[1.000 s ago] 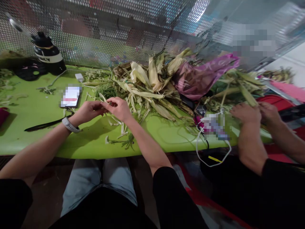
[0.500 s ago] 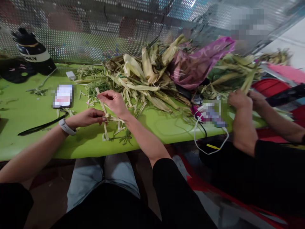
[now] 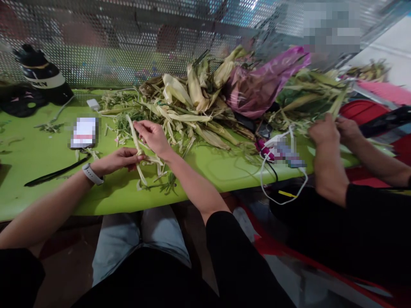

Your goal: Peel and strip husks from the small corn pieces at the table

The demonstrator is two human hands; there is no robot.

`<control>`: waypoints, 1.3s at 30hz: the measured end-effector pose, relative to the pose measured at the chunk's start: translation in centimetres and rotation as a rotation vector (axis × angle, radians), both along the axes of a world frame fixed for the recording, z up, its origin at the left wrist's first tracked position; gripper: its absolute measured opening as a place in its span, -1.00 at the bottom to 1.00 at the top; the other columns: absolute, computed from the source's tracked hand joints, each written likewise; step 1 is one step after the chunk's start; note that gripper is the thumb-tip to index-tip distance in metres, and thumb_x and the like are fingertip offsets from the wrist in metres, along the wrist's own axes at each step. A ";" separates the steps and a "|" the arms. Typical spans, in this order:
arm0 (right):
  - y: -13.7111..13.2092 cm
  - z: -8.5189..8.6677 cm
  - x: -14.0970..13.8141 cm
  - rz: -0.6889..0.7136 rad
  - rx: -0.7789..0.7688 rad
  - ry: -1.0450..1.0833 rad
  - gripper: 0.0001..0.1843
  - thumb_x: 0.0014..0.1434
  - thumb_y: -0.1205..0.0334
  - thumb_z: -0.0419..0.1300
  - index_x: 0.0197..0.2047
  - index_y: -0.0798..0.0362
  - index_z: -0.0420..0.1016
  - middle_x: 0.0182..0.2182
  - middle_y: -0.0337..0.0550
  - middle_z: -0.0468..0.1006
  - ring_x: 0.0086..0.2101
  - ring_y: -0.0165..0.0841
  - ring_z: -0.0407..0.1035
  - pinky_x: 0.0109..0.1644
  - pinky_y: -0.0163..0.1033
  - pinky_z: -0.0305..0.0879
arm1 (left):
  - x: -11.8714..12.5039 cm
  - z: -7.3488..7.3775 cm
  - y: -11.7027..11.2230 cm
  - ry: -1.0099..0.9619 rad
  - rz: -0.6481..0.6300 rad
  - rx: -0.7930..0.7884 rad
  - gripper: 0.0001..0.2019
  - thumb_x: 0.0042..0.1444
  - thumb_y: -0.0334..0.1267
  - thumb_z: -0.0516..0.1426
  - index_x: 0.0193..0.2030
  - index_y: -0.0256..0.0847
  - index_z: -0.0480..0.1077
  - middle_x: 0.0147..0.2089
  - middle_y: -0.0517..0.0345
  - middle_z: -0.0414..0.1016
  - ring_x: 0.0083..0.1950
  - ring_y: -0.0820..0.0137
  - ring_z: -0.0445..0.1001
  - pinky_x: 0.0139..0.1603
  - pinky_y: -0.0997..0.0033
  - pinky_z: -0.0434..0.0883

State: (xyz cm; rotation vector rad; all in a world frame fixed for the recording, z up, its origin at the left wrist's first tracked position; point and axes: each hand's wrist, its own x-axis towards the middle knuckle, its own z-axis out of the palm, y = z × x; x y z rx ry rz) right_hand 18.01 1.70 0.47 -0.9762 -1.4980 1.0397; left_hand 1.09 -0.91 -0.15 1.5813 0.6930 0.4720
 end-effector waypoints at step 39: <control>-0.2 0.1 1.2 -0.005 0.171 -0.415 -0.52 0.18 -0.24 0.13 -0.43 0.04 0.35 -0.66 -0.32 0.32 -0.59 -0.44 0.18 -0.46 -0.30 0.07 | -0.3 -0.4 1.1 -0.378 0.549 -0.024 -0.66 0.00 -0.09 0.33 -0.35 -0.26 0.32 -0.53 0.29 0.36 -0.58 0.64 0.25 -0.58 0.62 0.14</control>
